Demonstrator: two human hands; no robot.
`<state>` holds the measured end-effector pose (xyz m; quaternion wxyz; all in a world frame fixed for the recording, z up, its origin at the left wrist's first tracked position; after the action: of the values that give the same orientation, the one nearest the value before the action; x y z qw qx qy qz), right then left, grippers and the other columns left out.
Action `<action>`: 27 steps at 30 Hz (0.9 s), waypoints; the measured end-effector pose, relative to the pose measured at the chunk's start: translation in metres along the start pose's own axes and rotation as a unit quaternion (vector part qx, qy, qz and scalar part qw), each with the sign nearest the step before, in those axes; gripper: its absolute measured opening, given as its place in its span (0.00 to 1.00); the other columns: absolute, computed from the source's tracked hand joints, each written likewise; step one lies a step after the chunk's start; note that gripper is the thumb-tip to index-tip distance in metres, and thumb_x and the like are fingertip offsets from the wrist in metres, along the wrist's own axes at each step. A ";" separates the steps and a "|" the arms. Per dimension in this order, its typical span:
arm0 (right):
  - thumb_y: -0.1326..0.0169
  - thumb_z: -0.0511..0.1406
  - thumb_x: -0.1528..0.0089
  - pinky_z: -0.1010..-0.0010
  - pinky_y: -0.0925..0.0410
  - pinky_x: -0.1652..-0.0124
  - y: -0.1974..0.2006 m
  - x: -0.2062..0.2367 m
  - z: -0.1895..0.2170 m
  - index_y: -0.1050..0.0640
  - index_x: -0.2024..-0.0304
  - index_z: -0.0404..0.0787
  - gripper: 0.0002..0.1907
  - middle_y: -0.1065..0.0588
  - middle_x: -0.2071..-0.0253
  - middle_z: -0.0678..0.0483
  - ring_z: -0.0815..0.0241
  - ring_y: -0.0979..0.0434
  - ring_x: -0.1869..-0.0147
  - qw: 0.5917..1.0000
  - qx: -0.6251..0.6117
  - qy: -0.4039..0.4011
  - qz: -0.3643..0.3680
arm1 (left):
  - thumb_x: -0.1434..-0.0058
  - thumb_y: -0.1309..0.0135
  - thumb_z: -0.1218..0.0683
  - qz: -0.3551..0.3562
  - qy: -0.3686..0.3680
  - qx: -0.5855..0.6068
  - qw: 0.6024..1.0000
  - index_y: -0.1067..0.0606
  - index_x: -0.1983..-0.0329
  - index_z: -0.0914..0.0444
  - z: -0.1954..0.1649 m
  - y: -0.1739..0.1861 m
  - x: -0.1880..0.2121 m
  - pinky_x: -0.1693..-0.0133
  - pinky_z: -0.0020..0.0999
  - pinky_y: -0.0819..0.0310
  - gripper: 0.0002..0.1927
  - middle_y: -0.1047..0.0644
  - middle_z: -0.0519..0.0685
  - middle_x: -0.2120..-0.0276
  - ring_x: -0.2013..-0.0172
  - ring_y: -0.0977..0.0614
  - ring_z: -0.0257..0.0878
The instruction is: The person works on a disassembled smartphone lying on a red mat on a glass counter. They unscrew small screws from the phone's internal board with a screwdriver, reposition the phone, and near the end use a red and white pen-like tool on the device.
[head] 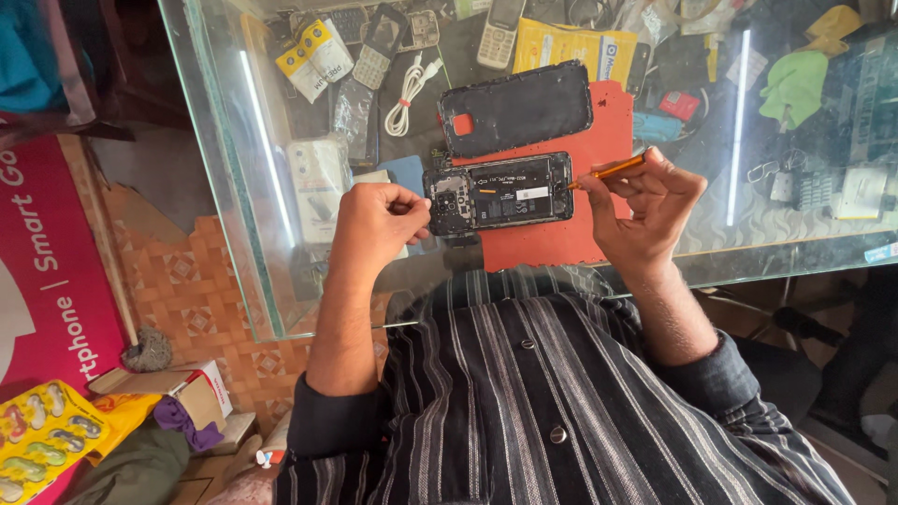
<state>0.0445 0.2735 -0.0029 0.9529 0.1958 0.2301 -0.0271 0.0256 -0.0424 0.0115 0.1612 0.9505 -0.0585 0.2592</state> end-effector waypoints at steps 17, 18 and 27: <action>0.42 0.16 0.33 0.64 0.19 0.49 0.009 -0.004 0.000 0.46 0.36 0.37 0.34 0.27 0.52 0.40 0.52 0.18 0.48 1.000 0.001 -0.025 -0.011 | 0.43 0.33 0.47 -0.097 -0.053 -0.125 0.986 0.19 0.70 0.67 -0.020 -0.018 0.010 0.73 0.29 0.25 0.17 0.19 0.48 0.79 0.79 0.18 0.35; 0.42 0.16 0.33 0.64 0.19 0.49 0.011 -0.006 0.001 0.46 0.35 0.38 0.34 0.27 0.51 0.40 0.53 0.18 0.49 0.999 -0.005 -0.031 -0.013 | 0.43 0.34 0.46 -0.101 -0.062 -0.136 0.984 0.19 0.70 0.67 -0.021 -0.020 0.009 0.73 0.30 0.25 0.17 0.19 0.49 0.79 0.79 0.18 0.35; 0.56 0.19 0.24 0.63 0.21 0.49 0.101 -0.031 -0.020 0.51 0.32 0.51 0.29 0.26 0.50 0.44 0.52 0.18 0.49 0.991 0.051 0.032 -0.117 | 0.41 0.36 0.47 -0.057 -0.064 -0.115 0.990 0.19 0.70 0.66 -0.033 -0.065 0.007 0.74 0.30 0.25 0.16 0.19 0.48 0.80 0.80 0.15 0.35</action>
<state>0.0220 0.3728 0.0309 0.9240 0.2166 0.2805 -0.1437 0.0285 0.0301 0.0238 0.2797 0.9421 -0.0434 0.1797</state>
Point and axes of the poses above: each hand's wrist, its own x-axis away from the middle knuckle, its own y-axis out of the back of the hand, z = x × y, the point moved 1 cm from there along -x, towards the middle knuckle
